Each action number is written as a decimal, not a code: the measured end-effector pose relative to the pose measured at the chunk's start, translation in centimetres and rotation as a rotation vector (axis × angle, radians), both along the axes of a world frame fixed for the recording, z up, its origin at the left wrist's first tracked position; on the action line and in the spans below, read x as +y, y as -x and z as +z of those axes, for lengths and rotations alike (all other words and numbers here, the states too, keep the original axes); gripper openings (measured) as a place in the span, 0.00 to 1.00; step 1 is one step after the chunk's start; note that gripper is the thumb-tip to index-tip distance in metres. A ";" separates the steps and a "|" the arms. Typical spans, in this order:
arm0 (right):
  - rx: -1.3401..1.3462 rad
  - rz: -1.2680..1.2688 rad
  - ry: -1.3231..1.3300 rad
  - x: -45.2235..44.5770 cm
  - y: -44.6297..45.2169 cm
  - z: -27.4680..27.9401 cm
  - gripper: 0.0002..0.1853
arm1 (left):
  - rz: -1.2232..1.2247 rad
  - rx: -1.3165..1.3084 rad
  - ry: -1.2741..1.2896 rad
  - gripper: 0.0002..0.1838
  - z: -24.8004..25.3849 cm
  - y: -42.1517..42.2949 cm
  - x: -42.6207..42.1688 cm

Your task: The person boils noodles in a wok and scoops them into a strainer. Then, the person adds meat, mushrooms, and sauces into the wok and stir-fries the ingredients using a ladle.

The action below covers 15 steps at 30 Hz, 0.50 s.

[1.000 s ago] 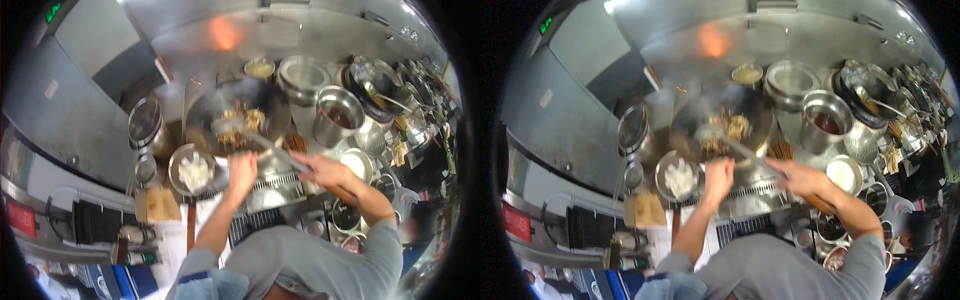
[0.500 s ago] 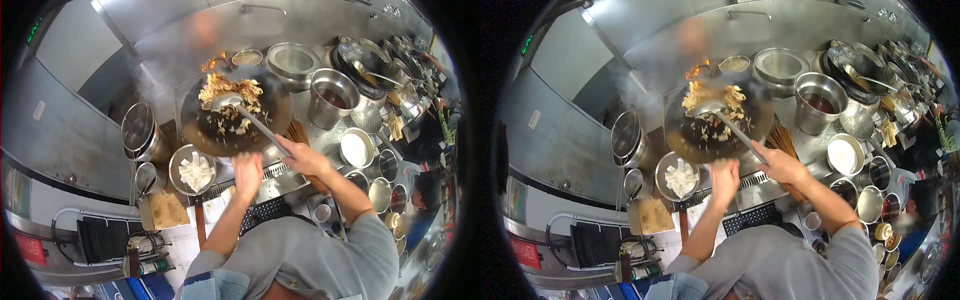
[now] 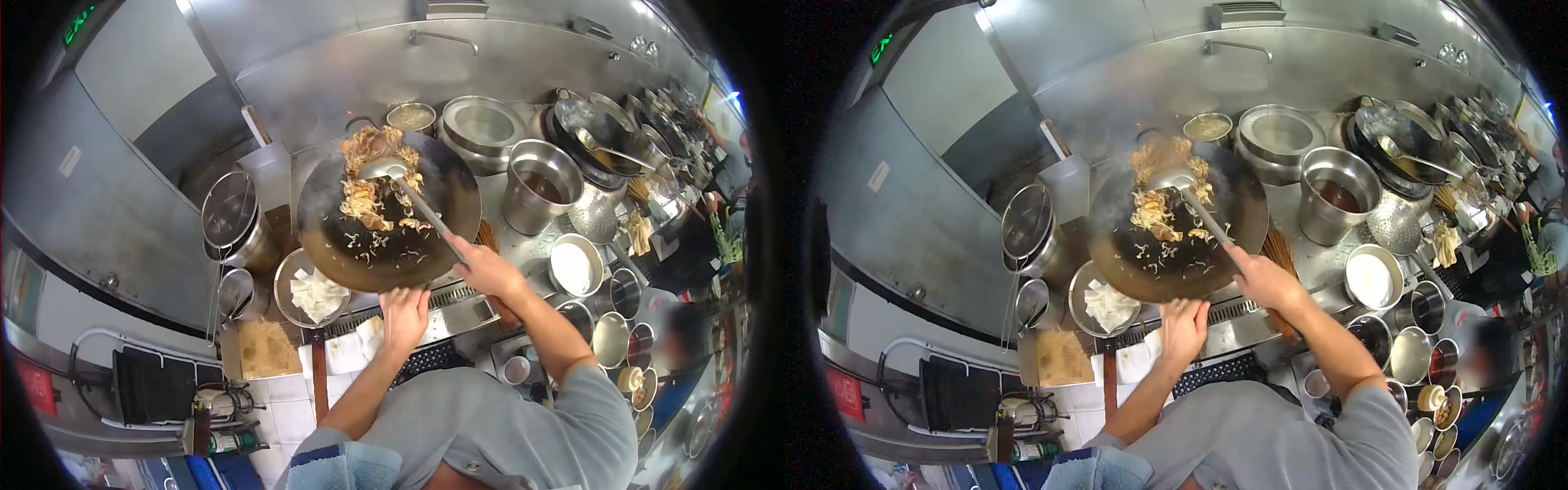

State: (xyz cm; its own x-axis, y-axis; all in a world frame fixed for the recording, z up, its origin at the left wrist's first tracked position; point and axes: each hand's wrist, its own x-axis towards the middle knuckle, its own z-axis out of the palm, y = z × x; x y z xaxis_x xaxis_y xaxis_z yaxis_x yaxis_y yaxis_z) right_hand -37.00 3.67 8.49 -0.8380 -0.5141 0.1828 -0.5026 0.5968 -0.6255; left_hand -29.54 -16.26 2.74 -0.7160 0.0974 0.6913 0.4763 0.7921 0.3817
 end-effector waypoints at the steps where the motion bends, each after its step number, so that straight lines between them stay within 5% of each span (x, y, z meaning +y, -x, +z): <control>1: -0.023 0.013 -0.002 1.0 -0.7 0.1 0.32 | 0.035 -0.084 0.031 0.09 1.4 0.3 -0.2; 5: -0.569 0.008 -0.095 4.2 -2.7 10.3 0.34 | 0.037 -0.193 0.061 0.12 4.7 6.4 -2.2; 6: -0.327 0.158 -0.064 6.1 -2.6 7.2 0.35 | 0.020 -0.178 0.060 0.12 4.9 5.0 -2.4; 8: -0.496 0.141 -0.199 5.9 -3.8 7.7 0.33 | -0.029 -0.272 0.025 0.12 4.1 3.0 -2.0; 11: -0.156 0.110 -0.149 2.8 1.1 0.2 0.32 | 0.029 -0.266 0.010 0.13 0.8 6.7 -1.9; 12: -0.308 0.040 -0.156 1.2 1.6 0.6 0.34 | 0.025 -0.266 0.011 0.12 0.0 5.5 -1.8; 15: -0.142 -0.014 0.064 0.8 -1.4 0.3 0.34 | 0.026 -0.175 0.036 0.09 -1.5 -1.3 -1.5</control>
State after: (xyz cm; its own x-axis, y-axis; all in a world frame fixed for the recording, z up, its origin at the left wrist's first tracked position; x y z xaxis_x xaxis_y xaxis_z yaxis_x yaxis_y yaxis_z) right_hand -35.61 4.45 8.75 -0.8649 -0.4930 0.0944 -0.3984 0.5598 -0.7266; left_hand -28.20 -17.75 1.20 -0.8275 0.0999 0.5525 0.3846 0.8177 0.4283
